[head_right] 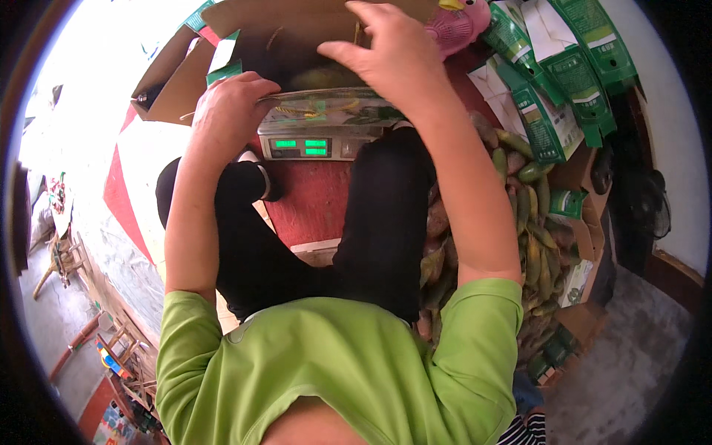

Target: Sorting, weighing, and packing vegetables into cardboard boxes.

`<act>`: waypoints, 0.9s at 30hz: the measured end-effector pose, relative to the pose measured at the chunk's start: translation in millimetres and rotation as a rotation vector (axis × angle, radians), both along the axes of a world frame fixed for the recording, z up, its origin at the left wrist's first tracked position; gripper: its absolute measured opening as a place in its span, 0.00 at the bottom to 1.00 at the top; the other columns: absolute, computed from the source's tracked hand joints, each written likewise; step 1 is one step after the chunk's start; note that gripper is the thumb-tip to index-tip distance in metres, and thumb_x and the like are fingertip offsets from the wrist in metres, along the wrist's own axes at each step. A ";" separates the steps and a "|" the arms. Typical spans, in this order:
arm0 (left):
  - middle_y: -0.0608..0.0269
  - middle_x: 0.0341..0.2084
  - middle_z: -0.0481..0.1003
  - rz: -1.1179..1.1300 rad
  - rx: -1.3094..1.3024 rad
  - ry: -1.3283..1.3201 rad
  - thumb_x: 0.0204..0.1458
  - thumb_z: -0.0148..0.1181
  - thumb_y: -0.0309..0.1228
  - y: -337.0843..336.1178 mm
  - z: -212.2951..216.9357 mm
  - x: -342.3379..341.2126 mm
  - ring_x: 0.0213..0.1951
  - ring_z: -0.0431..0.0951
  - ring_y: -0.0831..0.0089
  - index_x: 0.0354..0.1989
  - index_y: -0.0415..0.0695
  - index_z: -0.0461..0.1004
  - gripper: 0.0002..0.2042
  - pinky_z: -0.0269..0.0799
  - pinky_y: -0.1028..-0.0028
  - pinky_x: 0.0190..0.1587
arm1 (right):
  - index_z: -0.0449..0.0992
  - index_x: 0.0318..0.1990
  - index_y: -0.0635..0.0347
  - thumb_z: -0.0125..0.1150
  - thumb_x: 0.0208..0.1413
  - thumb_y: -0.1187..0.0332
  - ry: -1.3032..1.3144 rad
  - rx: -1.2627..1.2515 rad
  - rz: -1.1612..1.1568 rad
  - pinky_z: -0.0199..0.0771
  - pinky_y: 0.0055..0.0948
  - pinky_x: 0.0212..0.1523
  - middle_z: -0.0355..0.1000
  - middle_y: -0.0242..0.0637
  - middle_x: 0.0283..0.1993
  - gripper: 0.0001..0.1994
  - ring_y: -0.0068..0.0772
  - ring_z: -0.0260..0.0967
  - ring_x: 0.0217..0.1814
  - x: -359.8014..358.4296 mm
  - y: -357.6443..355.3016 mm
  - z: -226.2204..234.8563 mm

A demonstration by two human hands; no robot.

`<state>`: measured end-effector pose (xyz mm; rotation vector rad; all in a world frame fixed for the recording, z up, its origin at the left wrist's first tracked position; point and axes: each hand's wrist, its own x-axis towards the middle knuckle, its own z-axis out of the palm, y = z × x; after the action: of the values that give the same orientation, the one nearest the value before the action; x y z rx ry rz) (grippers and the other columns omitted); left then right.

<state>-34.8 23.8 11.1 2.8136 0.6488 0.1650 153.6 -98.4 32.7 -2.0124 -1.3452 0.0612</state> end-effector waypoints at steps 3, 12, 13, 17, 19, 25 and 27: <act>0.62 0.33 0.76 -0.002 0.026 -0.045 0.48 0.58 0.31 -0.2 -0.6 -3.0 0.39 0.76 0.59 0.38 0.46 0.78 0.09 0.70 0.64 0.44 | 0.73 0.51 0.65 0.65 0.50 0.67 0.281 0.163 -0.046 0.71 0.24 0.46 0.74 0.39 0.47 0.21 0.25 0.71 0.47 10.8 -40.8 1.5; 0.62 0.33 0.76 -0.050 0.029 -0.185 0.47 0.61 0.34 2.9 -4.5 2.6 0.39 0.76 0.58 0.39 0.47 0.78 0.11 0.70 0.64 0.43 | 0.76 0.47 0.63 0.61 0.53 0.70 0.450 -0.047 -0.636 0.71 0.25 0.46 0.75 0.35 0.43 0.14 0.25 0.71 0.43 30.8 -227.6 -116.0; 0.62 0.33 0.77 -0.056 -0.019 -0.199 0.47 0.61 0.33 4.6 -5.6 0.8 0.38 0.76 0.58 0.40 0.47 0.78 0.11 0.70 0.64 0.42 | 0.75 0.47 0.63 0.61 0.52 0.70 0.480 -0.127 -0.702 0.70 0.25 0.46 0.76 0.35 0.42 0.15 0.25 0.71 0.44 27.2 -249.1 -134.4; 0.60 0.36 0.78 -0.088 -0.024 -0.240 0.46 0.64 0.30 5.1 -7.2 -1.6 0.39 0.77 0.62 0.41 0.45 0.78 0.12 0.71 0.69 0.43 | 0.77 0.44 0.63 0.63 0.48 0.65 0.504 -0.283 -0.854 0.71 0.30 0.44 0.77 0.43 0.39 0.16 0.37 0.75 0.41 -2.0 -327.8 -186.7; 0.60 0.38 0.78 -0.074 0.042 -0.184 0.47 0.64 0.29 6.3 -2.9 -1.0 0.41 0.78 0.65 0.42 0.45 0.79 0.12 0.71 0.70 0.45 | 0.77 0.43 0.62 0.63 0.48 0.64 0.603 -0.318 -0.909 0.71 0.32 0.44 0.77 0.44 0.38 0.16 0.39 0.75 0.41 -15.6 -363.6 -206.7; 0.60 0.39 0.78 -0.026 0.033 -0.205 0.49 0.63 0.30 0.7 -9.7 8.7 0.44 0.78 0.69 0.44 0.48 0.79 0.12 0.73 0.69 0.46 | 0.78 0.37 0.63 0.62 0.45 0.62 0.535 -0.561 -0.918 0.72 0.39 0.42 0.75 0.51 0.36 0.14 0.51 0.73 0.42 -69.4 -434.0 -250.4; 0.61 0.40 0.79 -0.044 0.115 -0.187 0.50 0.63 0.29 7.5 -11.4 3.4 0.45 0.77 0.69 0.45 0.48 0.78 0.12 0.72 0.70 0.48 | 0.78 0.39 0.60 0.63 0.44 0.63 0.538 -0.827 -0.858 0.73 0.38 0.46 0.75 0.50 0.40 0.14 0.47 0.73 0.45 -83.8 -438.9 -276.0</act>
<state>-31.4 31.3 -0.3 2.8713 0.5506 0.4651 69.7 -537.4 -243.3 -2.7889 -0.0149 0.7969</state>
